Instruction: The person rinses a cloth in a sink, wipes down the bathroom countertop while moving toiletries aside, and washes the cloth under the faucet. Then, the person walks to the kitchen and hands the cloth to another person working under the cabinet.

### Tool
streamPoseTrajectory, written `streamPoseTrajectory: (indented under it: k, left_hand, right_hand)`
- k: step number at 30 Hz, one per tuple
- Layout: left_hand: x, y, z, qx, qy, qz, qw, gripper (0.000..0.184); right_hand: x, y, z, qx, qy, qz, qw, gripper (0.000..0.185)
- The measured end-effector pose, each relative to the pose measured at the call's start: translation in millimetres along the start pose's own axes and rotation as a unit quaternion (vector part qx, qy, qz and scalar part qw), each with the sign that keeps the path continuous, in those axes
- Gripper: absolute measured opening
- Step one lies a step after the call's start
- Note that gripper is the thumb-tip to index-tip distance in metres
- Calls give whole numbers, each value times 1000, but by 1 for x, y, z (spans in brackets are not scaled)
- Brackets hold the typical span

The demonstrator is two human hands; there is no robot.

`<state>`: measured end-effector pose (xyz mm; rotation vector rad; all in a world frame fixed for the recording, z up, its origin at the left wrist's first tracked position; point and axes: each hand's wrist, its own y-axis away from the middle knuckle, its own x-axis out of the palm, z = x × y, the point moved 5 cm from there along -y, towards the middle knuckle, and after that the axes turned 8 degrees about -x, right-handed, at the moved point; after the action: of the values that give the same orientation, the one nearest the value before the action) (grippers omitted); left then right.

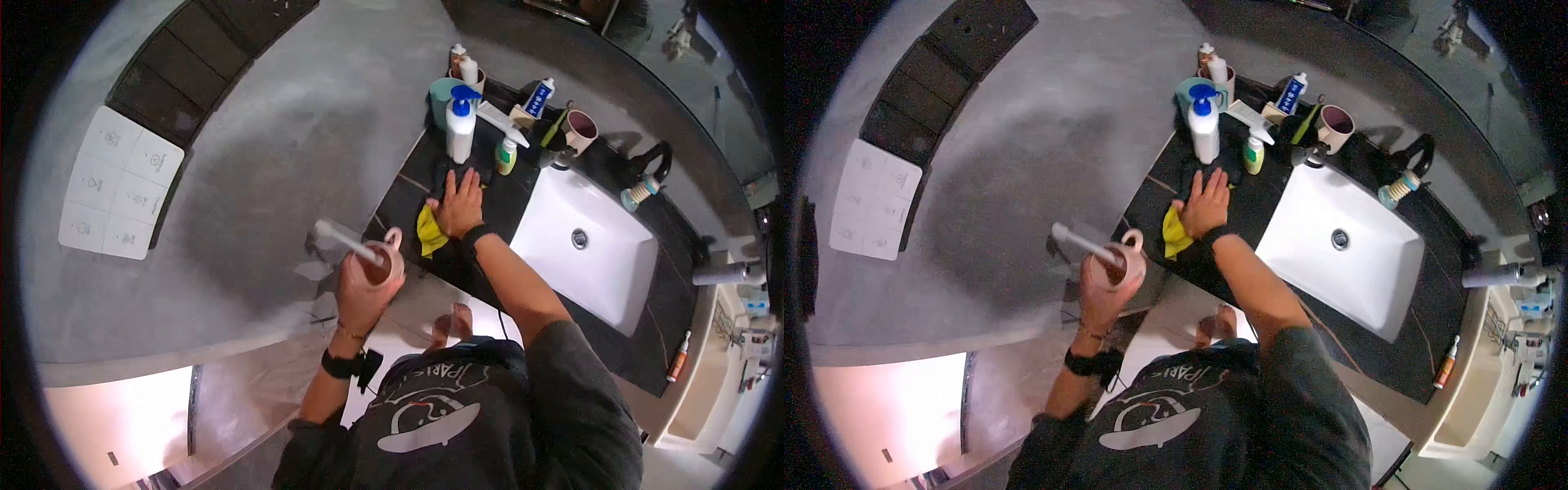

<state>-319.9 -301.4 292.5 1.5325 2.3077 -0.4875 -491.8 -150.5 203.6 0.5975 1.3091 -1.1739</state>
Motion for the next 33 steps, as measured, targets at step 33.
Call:
streamPoseTrajectory:
  k: [33]
  left_hand:
    - [21,-39,25,25,25,72,997,55]
  right_hand:
    - [-81,178,-6,-66,-85,44,993,51]
